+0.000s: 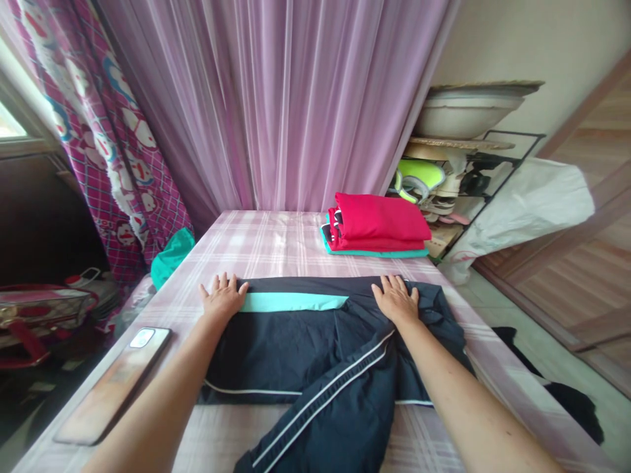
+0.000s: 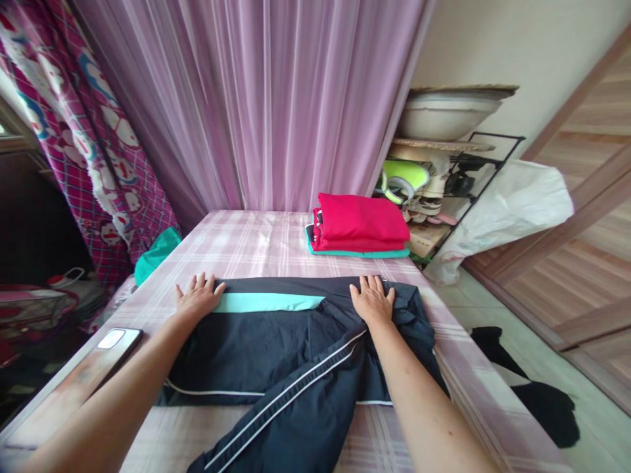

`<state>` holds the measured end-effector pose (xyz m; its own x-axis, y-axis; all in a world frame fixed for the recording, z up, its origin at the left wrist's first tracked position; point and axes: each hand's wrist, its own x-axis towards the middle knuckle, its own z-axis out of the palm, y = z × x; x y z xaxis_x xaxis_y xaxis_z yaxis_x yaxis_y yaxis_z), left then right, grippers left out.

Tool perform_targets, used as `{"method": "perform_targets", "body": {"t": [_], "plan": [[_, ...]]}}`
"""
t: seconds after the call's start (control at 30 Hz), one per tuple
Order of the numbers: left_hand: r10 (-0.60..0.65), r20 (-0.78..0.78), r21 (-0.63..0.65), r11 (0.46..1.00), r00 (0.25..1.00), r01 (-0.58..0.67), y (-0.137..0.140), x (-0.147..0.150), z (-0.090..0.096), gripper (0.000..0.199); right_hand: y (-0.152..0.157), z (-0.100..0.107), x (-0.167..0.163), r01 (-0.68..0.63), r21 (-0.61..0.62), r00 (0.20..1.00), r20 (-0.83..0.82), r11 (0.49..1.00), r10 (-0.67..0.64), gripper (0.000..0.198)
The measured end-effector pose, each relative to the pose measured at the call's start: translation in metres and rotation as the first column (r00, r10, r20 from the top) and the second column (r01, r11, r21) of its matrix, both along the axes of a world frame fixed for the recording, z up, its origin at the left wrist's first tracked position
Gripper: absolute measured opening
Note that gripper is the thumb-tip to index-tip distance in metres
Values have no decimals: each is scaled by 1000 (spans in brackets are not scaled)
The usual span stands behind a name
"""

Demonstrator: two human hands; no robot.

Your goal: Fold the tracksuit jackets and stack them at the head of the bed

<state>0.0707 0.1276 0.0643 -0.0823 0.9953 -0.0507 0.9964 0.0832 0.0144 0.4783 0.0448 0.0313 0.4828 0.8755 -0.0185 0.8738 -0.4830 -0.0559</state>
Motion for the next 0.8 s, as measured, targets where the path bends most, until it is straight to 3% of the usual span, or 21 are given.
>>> {"method": "perform_targets", "body": {"t": [0.07,0.13,0.2,0.27,0.33,0.4,0.57,0.7,0.8], "plan": [[-28,3,54,998,1000,28,-4,25,10,65,0,-1,-1,1,12,1000,3,1000,-1,65],[-212,17,148,967,977,207,-14,67,16,62,0,-1,-1,-3,22,1000,6,1000,3,64],[-437,66,190,888,897,419,-27,119,18,59,0,-2,-2,-6,28,1000,9,1000,6,64],[-570,136,166,819,810,549,-37,167,15,58,0,-2,-2,-5,34,1000,13,999,5,63],[-602,210,125,798,770,590,-44,202,8,58,-1,-3,-2,-9,42,1000,18,999,8,63],[-570,263,56,815,779,577,-45,218,-1,59,-2,-3,-2,-17,48,999,28,999,16,62],[-509,236,8,853,827,523,-41,193,-18,61,-2,-6,1,-28,52,999,41,998,26,62],[-448,118,35,894,886,447,-35,133,-19,60,-2,-6,1,-34,48,999,34,998,33,63],[-333,36,29,943,942,332,-28,75,-15,61,-3,-5,0,-29,41,999,25,999,28,64]]}}
